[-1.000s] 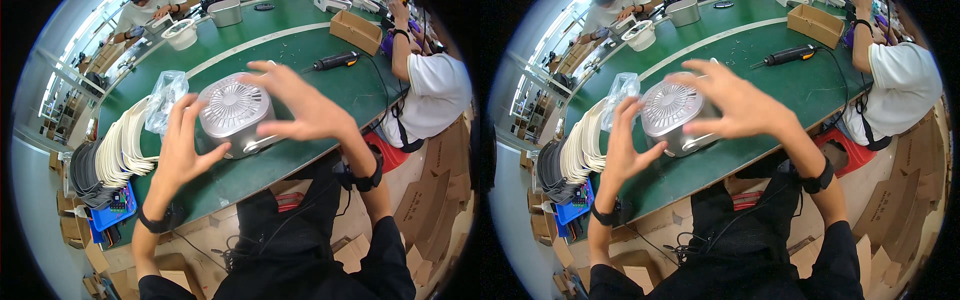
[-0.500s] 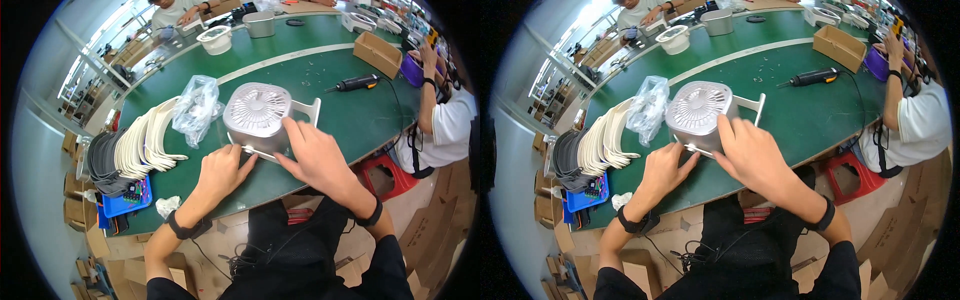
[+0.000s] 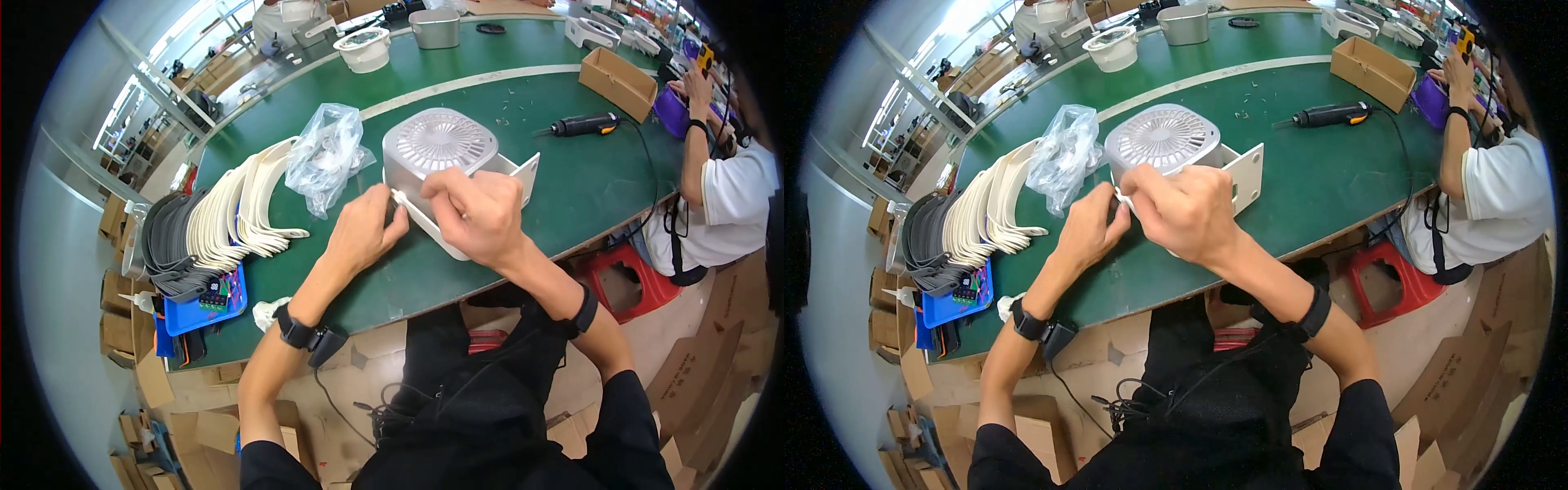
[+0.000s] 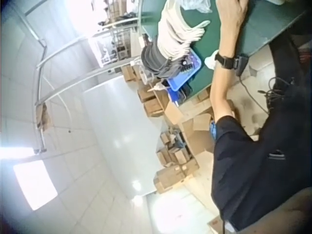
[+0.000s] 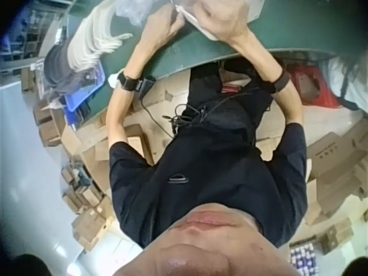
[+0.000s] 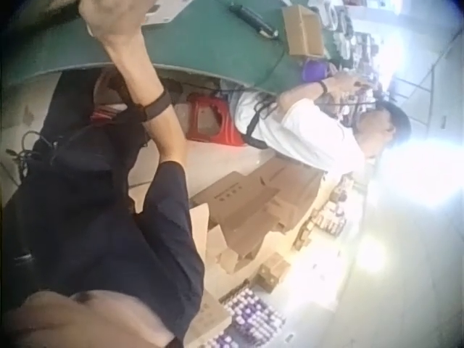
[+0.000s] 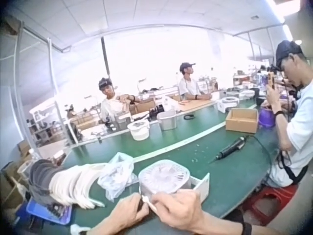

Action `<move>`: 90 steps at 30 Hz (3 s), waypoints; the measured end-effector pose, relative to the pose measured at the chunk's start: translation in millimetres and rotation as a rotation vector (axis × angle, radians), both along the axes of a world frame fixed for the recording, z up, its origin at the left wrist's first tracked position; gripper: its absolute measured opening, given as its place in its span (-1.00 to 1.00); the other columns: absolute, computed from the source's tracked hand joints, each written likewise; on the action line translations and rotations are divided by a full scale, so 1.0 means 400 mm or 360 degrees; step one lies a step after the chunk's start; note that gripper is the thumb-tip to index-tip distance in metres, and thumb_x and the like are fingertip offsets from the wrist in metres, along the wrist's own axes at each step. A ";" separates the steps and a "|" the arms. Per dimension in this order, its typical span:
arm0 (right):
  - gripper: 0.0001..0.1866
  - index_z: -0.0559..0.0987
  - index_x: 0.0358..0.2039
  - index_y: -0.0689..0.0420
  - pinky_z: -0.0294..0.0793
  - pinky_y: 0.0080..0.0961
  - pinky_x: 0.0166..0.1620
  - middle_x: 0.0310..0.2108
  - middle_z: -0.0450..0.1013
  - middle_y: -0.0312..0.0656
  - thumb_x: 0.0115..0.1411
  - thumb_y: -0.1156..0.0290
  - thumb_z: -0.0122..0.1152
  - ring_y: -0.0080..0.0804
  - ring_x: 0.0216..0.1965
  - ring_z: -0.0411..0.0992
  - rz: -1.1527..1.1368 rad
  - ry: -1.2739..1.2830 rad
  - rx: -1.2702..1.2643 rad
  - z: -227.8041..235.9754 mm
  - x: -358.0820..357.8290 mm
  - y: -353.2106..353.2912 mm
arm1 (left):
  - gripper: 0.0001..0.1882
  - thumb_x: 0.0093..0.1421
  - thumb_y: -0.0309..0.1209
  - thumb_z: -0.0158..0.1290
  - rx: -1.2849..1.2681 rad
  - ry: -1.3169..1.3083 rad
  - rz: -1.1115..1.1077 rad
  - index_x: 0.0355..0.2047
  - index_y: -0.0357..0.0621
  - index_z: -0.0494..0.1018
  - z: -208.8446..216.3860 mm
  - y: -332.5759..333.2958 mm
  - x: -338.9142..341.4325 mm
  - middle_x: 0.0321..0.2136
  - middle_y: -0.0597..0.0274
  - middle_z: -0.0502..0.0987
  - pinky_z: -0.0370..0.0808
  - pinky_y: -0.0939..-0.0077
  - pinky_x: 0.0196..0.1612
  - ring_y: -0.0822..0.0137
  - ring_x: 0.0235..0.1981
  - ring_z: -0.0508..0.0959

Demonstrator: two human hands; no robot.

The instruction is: Assembling and testing the internal components and external housing of a portable white electric fan at a manufacturing workbench.

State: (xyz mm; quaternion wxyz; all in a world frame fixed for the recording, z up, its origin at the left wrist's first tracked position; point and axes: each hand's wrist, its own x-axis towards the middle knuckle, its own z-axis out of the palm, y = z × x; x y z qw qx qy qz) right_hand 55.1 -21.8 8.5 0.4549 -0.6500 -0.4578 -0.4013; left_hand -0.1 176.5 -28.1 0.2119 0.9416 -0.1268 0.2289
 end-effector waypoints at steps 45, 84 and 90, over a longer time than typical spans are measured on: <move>-0.84 0.55 -0.45 0.05 0.22 -0.40 -0.56 -0.77 0.26 -0.30 -0.06 0.60 0.27 -0.31 -0.73 0.27 -0.0076 0.0141 0.0054 -0.097 0.044 -0.068 | -0.50 0.41 -0.14 -0.15 0.0592 0.0239 0.1194 -0.44 -0.33 0.52 0.131 0.320 0.211 -0.53 -0.12 0.53 0.47 0.06 -0.23 -0.05 -0.42 0.56; -0.70 0.55 -0.50 0.30 0.28 -0.54 -0.48 -0.62 0.33 -0.39 0.32 0.35 0.15 -0.67 -0.50 0.27 0.0826 0.1636 -0.0465 0.088 0.246 -0.283 | 0.16 -0.11 -0.11 0.44 -0.0783 0.1084 -0.1010 0.37 -0.18 -0.03 0.289 -0.035 0.251 0.17 -0.04 0.31 0.13 0.20 0.33 0.09 0.23 0.31; -0.86 0.55 -0.23 0.20 0.54 -0.37 -0.21 -0.18 0.50 -0.11 0.19 0.57 0.11 -0.19 -0.24 0.52 -0.0341 0.0883 0.0256 0.058 0.264 -0.290 | -0.11 0.13 0.11 0.19 -0.0689 0.0148 -0.0252 0.26 -0.27 0.22 0.385 0.179 0.432 0.10 0.01 0.40 0.37 0.27 0.15 0.12 0.10 0.44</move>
